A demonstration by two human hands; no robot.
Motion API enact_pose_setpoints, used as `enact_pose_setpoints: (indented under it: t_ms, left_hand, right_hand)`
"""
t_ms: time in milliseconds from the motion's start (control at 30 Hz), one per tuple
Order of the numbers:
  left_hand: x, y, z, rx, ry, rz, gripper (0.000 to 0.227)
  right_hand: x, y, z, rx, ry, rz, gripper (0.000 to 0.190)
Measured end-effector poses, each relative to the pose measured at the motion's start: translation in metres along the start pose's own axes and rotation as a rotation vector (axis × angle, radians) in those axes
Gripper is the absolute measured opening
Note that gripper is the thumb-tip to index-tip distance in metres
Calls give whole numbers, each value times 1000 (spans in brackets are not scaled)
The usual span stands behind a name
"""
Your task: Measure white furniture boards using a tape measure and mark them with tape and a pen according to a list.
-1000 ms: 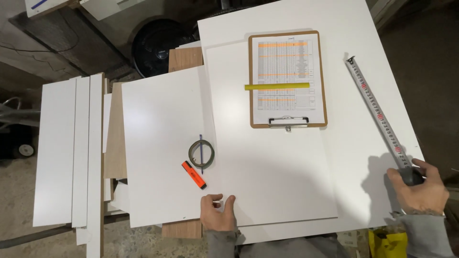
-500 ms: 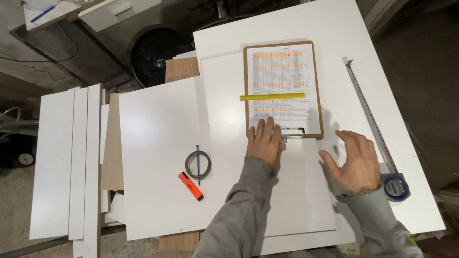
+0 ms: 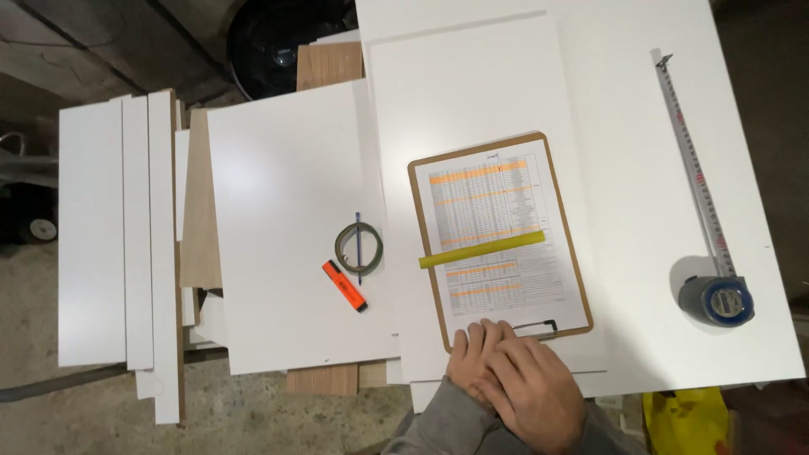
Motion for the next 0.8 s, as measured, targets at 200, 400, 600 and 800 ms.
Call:
enact_pose_setpoints:
  t_ms: [200,400,600,800]
  left_hand:
    - [2,10,-12,-16,-94,33,17]
    - [1,9,-14,-76,110,52,25]
    - [2,8,-21,-80,253,28,26]
    - [0,4,-21,-62,259,121,18]
  right_hand:
    - [-24,-13,21,-35,-93,169,38]
    - [-40,-30,23,-300,-202,288,65]
    - [-49,-43,20,-431,-204,386,52]
    - [-33,-39,30,-488,-108,209,63]
Point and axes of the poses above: each hand's wrist, its own y-axis towards the middle knuckle, its own x-axis out of the back of the hand, z = x × y, the point moved 3 cm from there along y, towards the middle knuckle, and after that the axes turned 12 degrees about -y, right-handed, at the moved point
